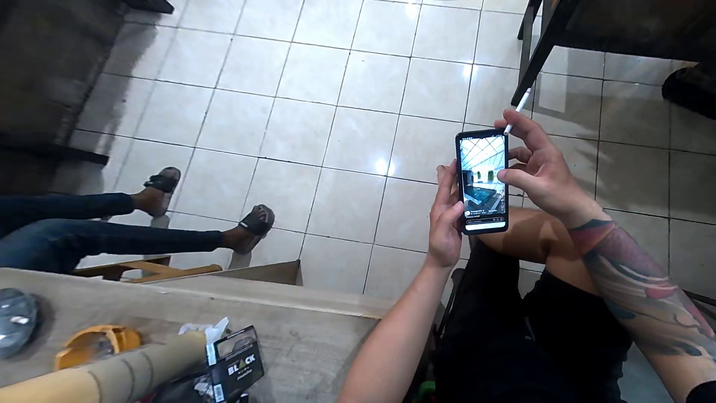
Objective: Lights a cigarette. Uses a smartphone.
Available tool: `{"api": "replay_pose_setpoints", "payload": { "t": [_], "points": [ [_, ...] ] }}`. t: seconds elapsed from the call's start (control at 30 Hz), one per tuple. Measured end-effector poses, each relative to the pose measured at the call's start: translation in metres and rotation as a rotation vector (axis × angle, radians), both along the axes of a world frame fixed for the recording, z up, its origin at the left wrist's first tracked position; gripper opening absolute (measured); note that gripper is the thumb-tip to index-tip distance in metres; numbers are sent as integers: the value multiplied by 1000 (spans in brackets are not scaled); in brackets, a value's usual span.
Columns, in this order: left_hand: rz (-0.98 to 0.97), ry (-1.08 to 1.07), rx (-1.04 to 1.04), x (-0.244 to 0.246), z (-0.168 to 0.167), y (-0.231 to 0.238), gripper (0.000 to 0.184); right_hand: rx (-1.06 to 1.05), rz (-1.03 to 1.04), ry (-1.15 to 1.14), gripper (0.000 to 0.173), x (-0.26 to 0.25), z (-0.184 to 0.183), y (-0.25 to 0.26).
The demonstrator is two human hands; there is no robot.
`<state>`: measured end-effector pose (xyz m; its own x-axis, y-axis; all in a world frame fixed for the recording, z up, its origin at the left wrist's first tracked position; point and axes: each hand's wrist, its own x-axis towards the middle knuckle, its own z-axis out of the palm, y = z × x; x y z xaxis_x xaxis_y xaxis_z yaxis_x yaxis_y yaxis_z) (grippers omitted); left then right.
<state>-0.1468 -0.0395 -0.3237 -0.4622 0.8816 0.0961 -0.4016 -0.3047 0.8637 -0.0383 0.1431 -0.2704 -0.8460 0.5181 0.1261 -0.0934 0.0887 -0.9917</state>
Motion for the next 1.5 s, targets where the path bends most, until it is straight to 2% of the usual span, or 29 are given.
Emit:
{"api": "replay_pose_setpoints", "payload": {
  "t": [0.67, 0.93, 1.13, 1.4, 1.5],
  "points": [
    [1, 29, 4, 0, 1, -1, 71, 27, 7, 18, 82, 0, -2, 1],
    [-5, -22, -2, -4, -3, 3, 69, 27, -13, -34, 81, 3, 2, -4],
    [-2, -45, -4, -6, -8, 4, 66, 37, -35, -58, 76, 7, 5, -7],
    [-44, -93, 102, -8, -9, 7, 80, 109, -76, -17, 65, 2, -9, 5],
    [-51, -75, 121, -9, -10, 8, 81, 156, -76, -21, 60, 3, -11, 9]
  ]
}}
